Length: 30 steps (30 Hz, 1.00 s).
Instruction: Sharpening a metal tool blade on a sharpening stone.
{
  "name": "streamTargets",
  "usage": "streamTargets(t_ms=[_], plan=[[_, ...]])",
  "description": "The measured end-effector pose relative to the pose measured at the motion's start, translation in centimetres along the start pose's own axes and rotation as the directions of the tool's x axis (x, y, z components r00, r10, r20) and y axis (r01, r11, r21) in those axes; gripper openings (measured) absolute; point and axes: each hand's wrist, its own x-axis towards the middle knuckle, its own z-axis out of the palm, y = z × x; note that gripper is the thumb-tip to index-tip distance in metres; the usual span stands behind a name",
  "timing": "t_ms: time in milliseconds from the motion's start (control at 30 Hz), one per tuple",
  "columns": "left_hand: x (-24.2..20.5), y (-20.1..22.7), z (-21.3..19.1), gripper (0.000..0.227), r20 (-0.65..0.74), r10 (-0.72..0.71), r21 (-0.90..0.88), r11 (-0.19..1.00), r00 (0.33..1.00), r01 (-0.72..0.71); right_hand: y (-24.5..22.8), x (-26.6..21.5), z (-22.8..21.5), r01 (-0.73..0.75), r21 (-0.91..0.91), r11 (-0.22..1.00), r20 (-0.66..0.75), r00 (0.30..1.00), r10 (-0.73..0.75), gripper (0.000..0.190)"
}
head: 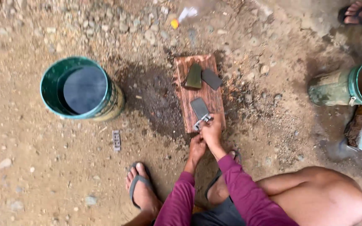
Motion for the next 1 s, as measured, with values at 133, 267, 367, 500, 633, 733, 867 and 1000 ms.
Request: streamTargets(t_ms=[133,267,367,500,633,733,867,1000], plan=[[-1.3,5.9,0.5,0.018,-0.011,-0.151,0.061,0.987,0.988,0.151,-4.9,4.6,0.5,-0.487,0.1,0.868,0.035,0.873,0.486,0.038],[-0.7,5.8,0.9,0.021,-0.047,-0.214,0.121,0.968,0.976,0.218,-2.2,1.8,0.0,-0.432,0.11,0.895,0.088,0.901,0.424,0.036],[-0.3,3.8,0.9,0.019,-0.044,-0.133,0.048,0.99,0.99,0.135,-5.3,2.2,-0.8,-0.439,0.08,0.895,0.089,0.897,0.432,0.041],[-2.5,5.7,0.8,0.021,-0.046,-0.243,0.083,0.966,0.969,0.246,-8.8,6.4,-0.5,-0.645,0.135,0.752,0.193,0.761,0.619,0.028],[1.6,4.0,0.3,0.018,0.046,0.087,0.122,0.988,0.995,-0.092,-2.9,4.5,0.7,-0.483,0.19,0.855,0.147,0.875,0.461,0.035],[-0.8,2.6,0.3,0.02,-0.011,0.131,0.188,0.974,0.991,-0.126,-3.6,2.8,0.5,-0.429,0.206,0.88,0.129,0.903,0.41,0.038],[-1.8,8.8,1.3,0.019,-0.011,-0.262,0.031,0.965,0.965,0.262,0.1,4.4,2.1,-0.392,0.132,0.91,0.06,0.92,0.388,0.036],[-0.7,5.5,0.7,0.02,-0.054,-0.219,0.064,0.973,0.974,0.222,-9.2,2.4,-2.0,-0.611,0.049,0.79,0.201,0.781,0.591,0.03]])
